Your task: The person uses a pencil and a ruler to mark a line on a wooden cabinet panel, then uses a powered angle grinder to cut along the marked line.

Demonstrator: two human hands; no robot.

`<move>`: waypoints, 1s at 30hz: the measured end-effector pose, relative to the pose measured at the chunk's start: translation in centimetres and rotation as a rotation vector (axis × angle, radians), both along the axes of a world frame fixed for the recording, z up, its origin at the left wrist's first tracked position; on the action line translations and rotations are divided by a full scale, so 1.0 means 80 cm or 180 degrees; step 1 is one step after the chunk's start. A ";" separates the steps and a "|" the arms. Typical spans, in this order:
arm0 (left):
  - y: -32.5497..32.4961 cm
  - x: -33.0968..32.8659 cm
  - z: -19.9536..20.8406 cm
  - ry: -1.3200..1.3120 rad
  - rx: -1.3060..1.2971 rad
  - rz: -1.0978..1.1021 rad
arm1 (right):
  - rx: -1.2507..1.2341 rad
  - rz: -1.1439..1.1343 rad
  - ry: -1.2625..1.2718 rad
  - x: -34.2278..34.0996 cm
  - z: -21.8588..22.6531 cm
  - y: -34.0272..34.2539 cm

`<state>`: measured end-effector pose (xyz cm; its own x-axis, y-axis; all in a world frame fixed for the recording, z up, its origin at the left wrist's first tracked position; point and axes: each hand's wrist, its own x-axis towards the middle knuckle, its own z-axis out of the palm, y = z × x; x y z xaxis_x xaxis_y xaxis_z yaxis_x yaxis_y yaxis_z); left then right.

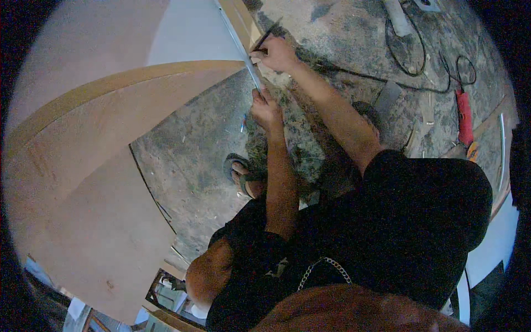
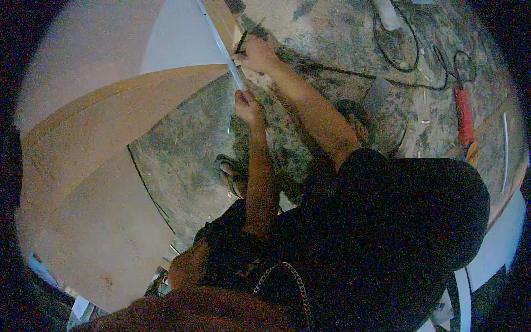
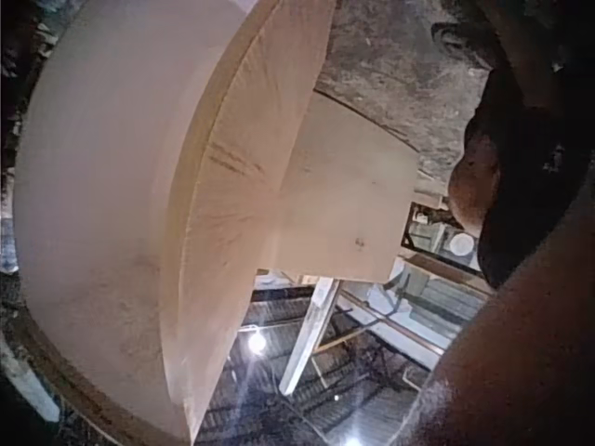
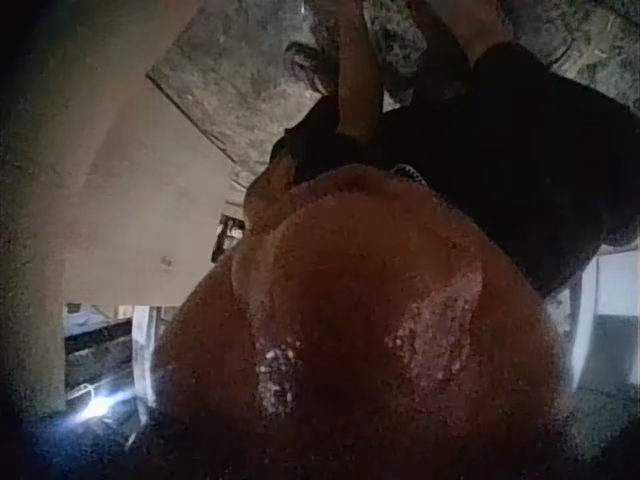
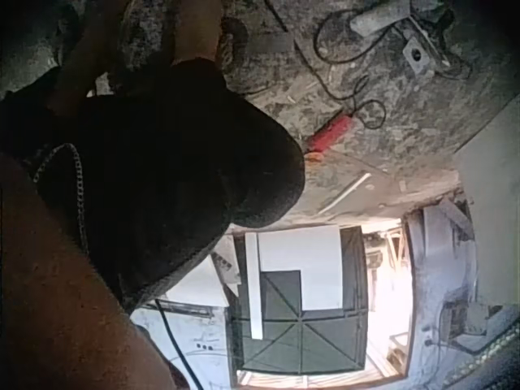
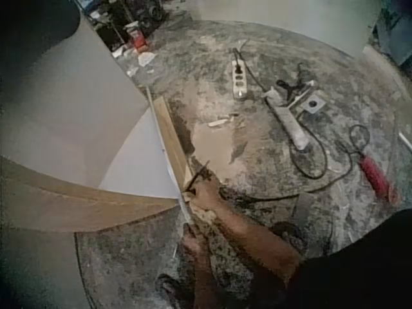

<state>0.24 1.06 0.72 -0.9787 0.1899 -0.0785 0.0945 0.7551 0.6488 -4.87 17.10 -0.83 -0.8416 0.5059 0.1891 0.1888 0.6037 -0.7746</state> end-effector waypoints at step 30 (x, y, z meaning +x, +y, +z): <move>-0.007 -0.004 0.002 -0.0324 0.0015 0.0065 | -0.0300 0.0385 -0.0500 -0.001 -0.008 -0.005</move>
